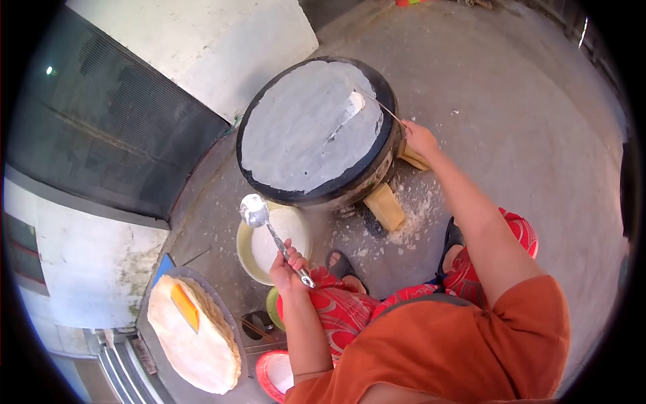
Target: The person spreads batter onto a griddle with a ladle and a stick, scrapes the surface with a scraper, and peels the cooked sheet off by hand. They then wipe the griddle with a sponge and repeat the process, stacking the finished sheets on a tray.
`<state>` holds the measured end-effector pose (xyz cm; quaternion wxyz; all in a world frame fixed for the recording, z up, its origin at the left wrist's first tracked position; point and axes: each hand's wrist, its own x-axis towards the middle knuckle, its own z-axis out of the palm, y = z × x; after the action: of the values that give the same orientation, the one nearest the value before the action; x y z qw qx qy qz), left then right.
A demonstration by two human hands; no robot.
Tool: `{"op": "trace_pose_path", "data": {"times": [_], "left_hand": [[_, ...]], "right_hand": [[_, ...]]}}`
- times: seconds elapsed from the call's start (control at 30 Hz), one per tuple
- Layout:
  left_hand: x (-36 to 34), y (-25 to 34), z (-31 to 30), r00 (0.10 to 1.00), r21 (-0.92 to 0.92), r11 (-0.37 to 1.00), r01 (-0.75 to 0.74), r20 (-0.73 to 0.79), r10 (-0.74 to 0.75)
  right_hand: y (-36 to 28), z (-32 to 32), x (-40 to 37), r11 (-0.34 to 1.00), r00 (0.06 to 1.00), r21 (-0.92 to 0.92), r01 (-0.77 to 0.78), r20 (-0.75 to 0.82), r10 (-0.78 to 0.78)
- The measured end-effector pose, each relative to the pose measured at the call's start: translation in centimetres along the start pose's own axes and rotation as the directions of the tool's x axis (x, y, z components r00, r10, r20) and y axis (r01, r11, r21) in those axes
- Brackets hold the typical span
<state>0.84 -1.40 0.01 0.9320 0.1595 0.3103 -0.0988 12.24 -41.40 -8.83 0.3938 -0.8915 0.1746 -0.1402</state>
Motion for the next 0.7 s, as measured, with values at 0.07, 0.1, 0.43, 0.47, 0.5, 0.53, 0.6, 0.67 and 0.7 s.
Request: {"op": "trace_pose_path", "data": {"times": [0.07,0.1,0.43,0.47,0.5,0.53,0.6,0.67,0.7], "left_hand": [[0.0,0.1,-0.2,1.0,0.01,1.0,0.009,0.0,-0.009],[0.1,0.1,-0.1,1.0,0.012,1.0,0.016,0.001,-0.017],[0.1,-0.3,0.1,0.997,0.049,0.998,0.041,0.069,-0.044],[0.2,-0.4,0.0,0.996,0.093,0.995,0.04,0.081,-0.048],[0.2,-0.5,0.0,0.994,0.135,0.99,0.041,0.093,-0.054],[0.0,-0.7,0.0,0.994,0.131,0.99,0.041,0.093,-0.053],[-0.3,-0.9,0.1,0.993,0.264,0.964,0.02,0.109,-0.051],[-0.6,-1.3,0.4,0.993,0.335,0.942,-0.004,0.114,-0.036],[-1.0,-1.5,0.4,0.993,0.409,0.912,-0.021,0.111,-0.027]], "right_hand": [[0.9,-0.3,0.4,1.0,0.991,0.004,-0.022,0.129,0.021],[0.3,-1.2,-0.2,1.0,0.992,0.005,-0.022,0.126,0.022],[0.8,-0.3,-4.2,0.998,0.995,-0.056,0.003,0.096,0.002],[-0.1,0.7,-5.1,0.988,0.986,-0.108,0.109,0.137,-0.094],[-1.1,0.5,-5.6,0.988,0.986,-0.108,0.111,0.137,-0.096],[-1.9,-0.1,-6.1,0.995,0.972,-0.059,0.075,0.228,-0.059],[-2.7,-2.1,-6.5,0.999,0.948,-0.017,0.038,0.316,-0.031],[-2.5,-3.9,-6.4,0.999,0.962,-0.026,-0.045,0.269,0.05],[-2.4,-3.4,-6.8,0.999,0.961,-0.027,-0.041,0.272,0.046]]}}
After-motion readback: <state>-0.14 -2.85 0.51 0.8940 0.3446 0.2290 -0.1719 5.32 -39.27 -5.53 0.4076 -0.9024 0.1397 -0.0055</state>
